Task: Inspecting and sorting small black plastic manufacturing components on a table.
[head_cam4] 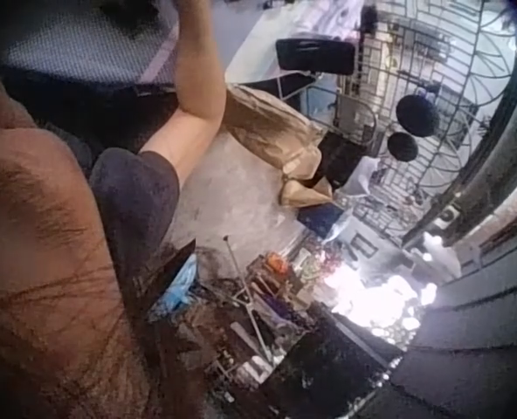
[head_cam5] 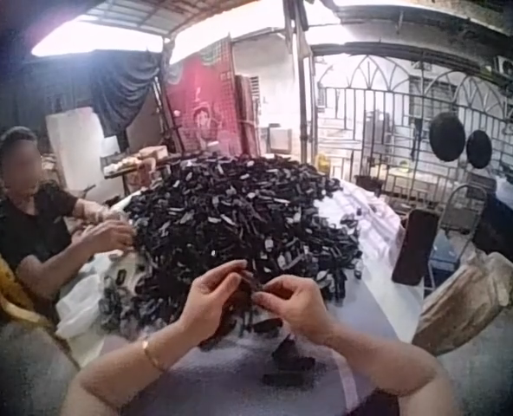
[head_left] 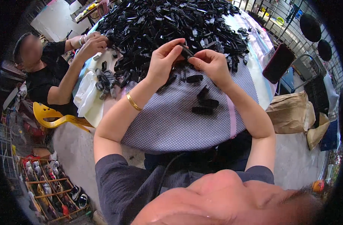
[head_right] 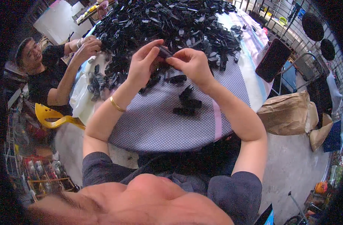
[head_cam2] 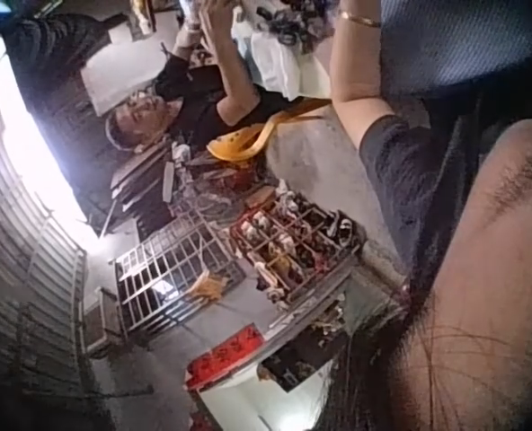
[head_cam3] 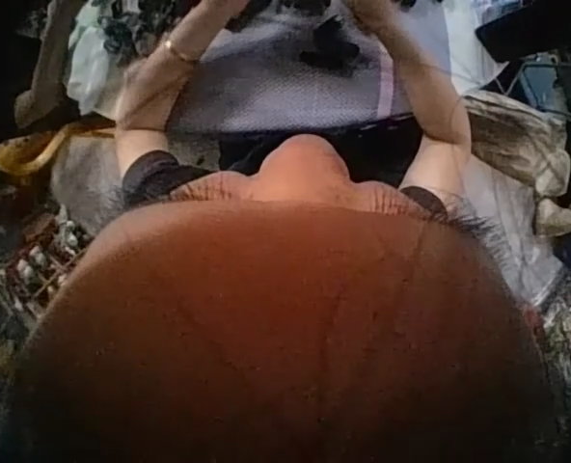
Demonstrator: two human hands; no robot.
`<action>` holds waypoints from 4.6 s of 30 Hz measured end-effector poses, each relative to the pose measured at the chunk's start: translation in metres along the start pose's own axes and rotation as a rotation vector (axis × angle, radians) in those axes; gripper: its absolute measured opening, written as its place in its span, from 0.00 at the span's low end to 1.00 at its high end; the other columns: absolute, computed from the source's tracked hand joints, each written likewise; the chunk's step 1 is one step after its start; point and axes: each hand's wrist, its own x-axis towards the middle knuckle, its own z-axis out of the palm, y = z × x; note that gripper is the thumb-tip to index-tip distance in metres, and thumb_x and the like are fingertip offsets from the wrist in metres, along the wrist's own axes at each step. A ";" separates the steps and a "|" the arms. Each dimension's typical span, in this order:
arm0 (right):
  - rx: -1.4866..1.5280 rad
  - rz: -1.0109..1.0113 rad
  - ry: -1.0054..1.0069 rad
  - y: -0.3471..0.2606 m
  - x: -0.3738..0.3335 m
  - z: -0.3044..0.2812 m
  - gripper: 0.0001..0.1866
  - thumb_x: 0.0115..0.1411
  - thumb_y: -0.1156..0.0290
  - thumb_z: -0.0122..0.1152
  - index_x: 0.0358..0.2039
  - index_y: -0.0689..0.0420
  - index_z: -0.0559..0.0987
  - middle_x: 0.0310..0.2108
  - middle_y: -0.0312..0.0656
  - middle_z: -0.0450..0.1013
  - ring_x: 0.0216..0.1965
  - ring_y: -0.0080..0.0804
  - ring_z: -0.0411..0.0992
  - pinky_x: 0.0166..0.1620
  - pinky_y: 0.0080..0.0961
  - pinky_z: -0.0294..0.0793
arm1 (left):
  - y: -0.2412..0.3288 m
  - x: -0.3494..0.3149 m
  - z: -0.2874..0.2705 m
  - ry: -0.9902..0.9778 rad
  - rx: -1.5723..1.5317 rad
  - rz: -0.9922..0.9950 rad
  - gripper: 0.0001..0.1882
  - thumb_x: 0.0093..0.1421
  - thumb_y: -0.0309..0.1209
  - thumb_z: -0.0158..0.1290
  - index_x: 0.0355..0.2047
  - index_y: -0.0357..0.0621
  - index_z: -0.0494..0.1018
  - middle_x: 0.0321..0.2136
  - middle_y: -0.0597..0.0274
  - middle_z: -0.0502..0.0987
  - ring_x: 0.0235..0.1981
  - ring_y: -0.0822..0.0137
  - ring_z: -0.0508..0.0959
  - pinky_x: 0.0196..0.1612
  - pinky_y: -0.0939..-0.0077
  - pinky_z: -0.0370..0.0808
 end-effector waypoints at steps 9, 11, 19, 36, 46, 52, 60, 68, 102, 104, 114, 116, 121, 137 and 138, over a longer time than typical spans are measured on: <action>0.614 0.366 -0.254 0.001 0.004 -0.006 0.16 0.57 0.64 0.55 0.43 0.60 0.71 0.30 0.38 0.72 0.30 0.24 0.73 0.35 0.21 0.75 | 0.009 -0.011 0.012 -0.082 0.672 0.438 0.15 0.46 0.18 0.58 0.37 0.36 0.71 0.30 0.65 0.76 0.27 0.78 0.73 0.33 0.87 0.72; 0.626 0.324 -0.260 -0.006 0.005 -0.008 0.17 0.57 0.64 0.54 0.43 0.61 0.71 0.33 0.40 0.72 0.33 0.26 0.74 0.39 0.24 0.76 | 0.015 -0.017 0.019 -0.094 1.029 0.700 0.16 0.45 0.18 0.59 0.36 0.36 0.71 0.27 0.64 0.76 0.26 0.77 0.75 0.32 0.86 0.73; 0.531 0.218 -0.343 -0.021 0.002 -0.036 0.17 0.51 0.69 0.62 0.39 0.65 0.74 0.29 0.40 0.73 0.25 0.24 0.73 0.32 0.21 0.76 | 0.012 -0.014 0.014 -0.018 0.882 0.557 0.14 0.44 0.21 0.61 0.31 0.35 0.71 0.21 0.64 0.76 0.25 0.78 0.76 0.28 0.86 0.72; -1.236 -0.163 0.245 0.012 -0.071 -0.146 0.10 0.50 0.70 0.57 0.34 0.58 0.77 0.34 0.45 0.72 0.32 0.44 0.72 0.36 0.33 0.72 | -0.010 -0.015 0.012 -0.369 0.881 -0.147 0.17 0.54 0.24 0.51 0.45 0.36 0.71 0.38 0.60 0.75 0.35 0.74 0.73 0.37 0.81 0.70; -0.883 -0.593 -0.316 -0.005 0.018 -0.015 0.10 0.47 0.73 0.59 0.33 0.57 0.77 0.32 0.40 0.74 0.35 0.38 0.71 0.38 0.29 0.71 | 0.022 -0.016 0.000 -0.081 0.589 -0.126 0.18 0.54 0.26 0.53 0.45 0.36 0.69 0.33 0.65 0.75 0.30 0.78 0.71 0.32 0.86 0.67; -1.155 -0.170 -0.491 -0.013 0.023 0.026 0.13 0.47 0.60 0.60 0.25 0.57 0.77 0.26 0.48 0.74 0.32 0.44 0.74 0.34 0.37 0.73 | 0.014 -0.028 -0.019 0.026 0.568 -0.126 0.17 0.55 0.28 0.53 0.46 0.39 0.70 0.33 0.68 0.74 0.32 0.80 0.71 0.33 0.88 0.67; -0.906 -0.289 -0.291 0.004 0.012 0.016 0.15 0.45 0.68 0.58 0.35 0.57 0.74 0.33 0.47 0.72 0.37 0.41 0.71 0.39 0.32 0.71 | 0.004 -0.035 -0.016 0.121 0.523 0.012 0.17 0.54 0.23 0.52 0.46 0.38 0.70 0.35 0.65 0.74 0.35 0.77 0.72 0.39 0.84 0.70; 0.177 0.031 -0.274 -0.011 0.007 0.008 0.14 0.61 0.69 0.49 0.43 0.63 0.73 0.27 0.38 0.73 0.26 0.19 0.71 0.32 0.16 0.72 | 0.002 -0.038 -0.016 0.131 0.406 0.024 0.16 0.55 0.22 0.51 0.45 0.35 0.69 0.36 0.60 0.75 0.32 0.75 0.75 0.37 0.82 0.74; -0.161 -0.251 -0.210 -0.006 -0.012 0.025 0.15 0.51 0.71 0.63 0.36 0.66 0.75 0.25 0.38 0.73 0.25 0.19 0.72 0.29 0.14 0.71 | 0.017 -0.036 -0.020 -0.194 -0.062 -0.107 0.14 0.59 0.24 0.47 0.45 0.35 0.70 0.43 0.57 0.73 0.41 0.70 0.74 0.47 0.78 0.71; -0.135 -0.233 -0.247 -0.008 -0.012 0.024 0.15 0.51 0.71 0.63 0.37 0.66 0.75 0.25 0.39 0.73 0.25 0.19 0.72 0.29 0.14 0.71 | 0.018 -0.036 -0.018 -0.190 -0.021 -0.073 0.13 0.59 0.24 0.47 0.44 0.35 0.70 0.42 0.58 0.74 0.41 0.70 0.74 0.46 0.79 0.70; -0.052 -0.280 -0.136 -0.012 -0.019 0.028 0.15 0.52 0.73 0.61 0.39 0.67 0.74 0.27 0.40 0.74 0.28 0.22 0.74 0.31 0.16 0.74 | 0.020 -0.035 -0.006 -0.150 0.087 0.063 0.12 0.58 0.24 0.48 0.42 0.34 0.72 0.38 0.58 0.75 0.39 0.72 0.74 0.43 0.82 0.71; 0.005 -0.213 -0.169 -0.012 -0.017 0.027 0.15 0.52 0.73 0.61 0.40 0.67 0.74 0.27 0.40 0.74 0.28 0.22 0.74 0.32 0.17 0.74 | 0.019 -0.032 -0.010 -0.133 0.098 0.040 0.12 0.58 0.24 0.48 0.42 0.34 0.72 0.38 0.59 0.75 0.39 0.73 0.74 0.43 0.82 0.71; -0.224 -0.206 -0.391 -0.015 0.010 -0.011 0.15 0.51 0.77 0.60 0.40 0.67 0.75 0.28 0.40 0.75 0.30 0.22 0.73 0.36 0.17 0.73 | 0.021 -0.031 -0.004 -0.046 0.294 0.120 0.14 0.56 0.24 0.51 0.43 0.34 0.71 0.36 0.59 0.77 0.36 0.75 0.74 0.42 0.82 0.72; -0.738 -0.342 -0.601 0.009 0.014 -0.006 0.13 0.47 0.63 0.62 0.28 0.60 0.78 0.26 0.45 0.72 0.30 0.42 0.71 0.34 0.33 0.70 | -0.001 -0.050 0.002 -0.160 0.969 0.334 0.24 0.40 0.21 0.63 0.41 0.38 0.71 0.31 0.60 0.77 0.31 0.75 0.75 0.37 0.81 0.73; -0.620 -0.348 -0.513 0.012 0.017 -0.009 0.13 0.48 0.64 0.61 0.30 0.60 0.78 0.27 0.45 0.73 0.30 0.41 0.72 0.34 0.31 0.71 | -0.002 -0.051 0.000 -0.234 0.955 0.226 0.22 0.40 0.21 0.63 0.38 0.37 0.72 0.31 0.61 0.77 0.30 0.75 0.75 0.36 0.81 0.73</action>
